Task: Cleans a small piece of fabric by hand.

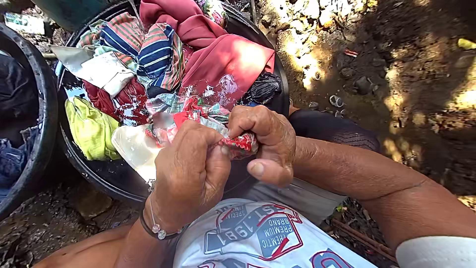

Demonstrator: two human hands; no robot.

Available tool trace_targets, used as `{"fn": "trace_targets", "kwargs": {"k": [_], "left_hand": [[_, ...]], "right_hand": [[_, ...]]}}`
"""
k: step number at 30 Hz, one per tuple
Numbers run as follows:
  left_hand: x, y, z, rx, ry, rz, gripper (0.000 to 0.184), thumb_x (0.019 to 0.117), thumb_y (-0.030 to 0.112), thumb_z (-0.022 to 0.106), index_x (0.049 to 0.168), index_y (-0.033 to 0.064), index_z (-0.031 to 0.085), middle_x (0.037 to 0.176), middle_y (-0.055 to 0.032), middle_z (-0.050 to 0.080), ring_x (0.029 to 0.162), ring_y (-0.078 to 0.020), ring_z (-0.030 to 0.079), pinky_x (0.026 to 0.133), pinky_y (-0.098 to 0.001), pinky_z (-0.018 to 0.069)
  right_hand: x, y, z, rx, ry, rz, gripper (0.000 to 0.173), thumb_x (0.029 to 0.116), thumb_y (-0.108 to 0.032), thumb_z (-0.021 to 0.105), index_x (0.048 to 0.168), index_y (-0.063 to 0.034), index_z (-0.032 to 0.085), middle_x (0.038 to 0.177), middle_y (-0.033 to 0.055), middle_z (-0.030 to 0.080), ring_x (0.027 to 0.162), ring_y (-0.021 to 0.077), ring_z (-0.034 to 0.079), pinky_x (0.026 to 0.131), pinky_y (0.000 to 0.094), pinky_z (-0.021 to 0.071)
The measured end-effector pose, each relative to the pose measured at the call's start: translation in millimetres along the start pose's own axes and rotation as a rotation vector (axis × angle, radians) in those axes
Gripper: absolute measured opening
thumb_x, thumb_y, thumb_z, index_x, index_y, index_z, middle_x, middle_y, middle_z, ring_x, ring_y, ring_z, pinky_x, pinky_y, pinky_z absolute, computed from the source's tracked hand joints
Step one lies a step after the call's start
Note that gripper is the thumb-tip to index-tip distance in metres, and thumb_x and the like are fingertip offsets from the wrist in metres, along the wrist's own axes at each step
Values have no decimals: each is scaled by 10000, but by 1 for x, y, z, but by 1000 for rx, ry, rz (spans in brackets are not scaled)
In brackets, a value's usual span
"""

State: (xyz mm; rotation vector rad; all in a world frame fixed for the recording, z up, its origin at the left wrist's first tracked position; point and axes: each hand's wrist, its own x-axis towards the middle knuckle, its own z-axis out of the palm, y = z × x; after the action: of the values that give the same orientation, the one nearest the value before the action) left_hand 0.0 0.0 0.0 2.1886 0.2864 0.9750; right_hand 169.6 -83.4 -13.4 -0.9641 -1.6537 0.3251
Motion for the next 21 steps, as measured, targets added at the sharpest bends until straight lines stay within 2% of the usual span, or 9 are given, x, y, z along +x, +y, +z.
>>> {"fn": "trace_targets", "kwargs": {"k": [3, 6, 10, 13, 15, 21], "left_hand": [[2, 1, -7, -43, -71, -76, 162, 991, 97, 527, 881, 10, 609, 775, -16, 542, 689, -8, 494, 606, -123, 400], [4, 0, -13, -201, -123, -149, 132, 982, 79, 542, 884, 27, 615, 778, 12, 552, 692, 5, 523, 612, -120, 442], [5, -2, -18, -366, -167, -240, 150, 980, 58, 508, 894, 48, 631, 785, 42, 567, 687, 17, 540, 610, -118, 458], [5, -3, -18, -402, -174, -269, 150, 969, 47, 505, 881, 58, 626, 766, 54, 558, 661, 25, 524, 585, -111, 437], [5, -3, -17, -421, -176, -282, 143, 968, 49, 512, 879, 67, 623, 757, 61, 557, 644, 30, 518, 572, -107, 433], [5, -5, -15, -391, -148, -295, 133, 964, 55, 521, 880, 68, 623, 738, 64, 547, 622, 35, 508, 551, -100, 425]], "right_hand": [[4, -1, 0, -16, -35, 31, 196, 964, -144, 513, 904, 36, 562, 771, 88, 548, 719, 79, 548, 633, 176, 461], [7, 1, -3, 155, -53, 144, 194, 966, -68, 502, 874, 56, 619, 818, 73, 560, 815, 53, 550, 706, 154, 451], [14, 1, -5, 401, -35, 343, 179, 890, 14, 472, 816, 22, 635, 918, 24, 570, 962, 27, 526, 825, 160, 418], [16, -1, -5, 505, -21, 454, 206, 844, 28, 463, 750, -19, 641, 907, -3, 601, 979, 26, 547, 852, 174, 429], [17, -1, -7, 520, -58, 487, 204, 847, 24, 454, 744, -33, 621, 906, -7, 595, 974, 24, 545, 850, 175, 426], [18, 0, -10, 403, -154, 442, 159, 866, -20, 460, 766, -23, 583, 889, 16, 553, 931, 29, 525, 785, 162, 408]]}}
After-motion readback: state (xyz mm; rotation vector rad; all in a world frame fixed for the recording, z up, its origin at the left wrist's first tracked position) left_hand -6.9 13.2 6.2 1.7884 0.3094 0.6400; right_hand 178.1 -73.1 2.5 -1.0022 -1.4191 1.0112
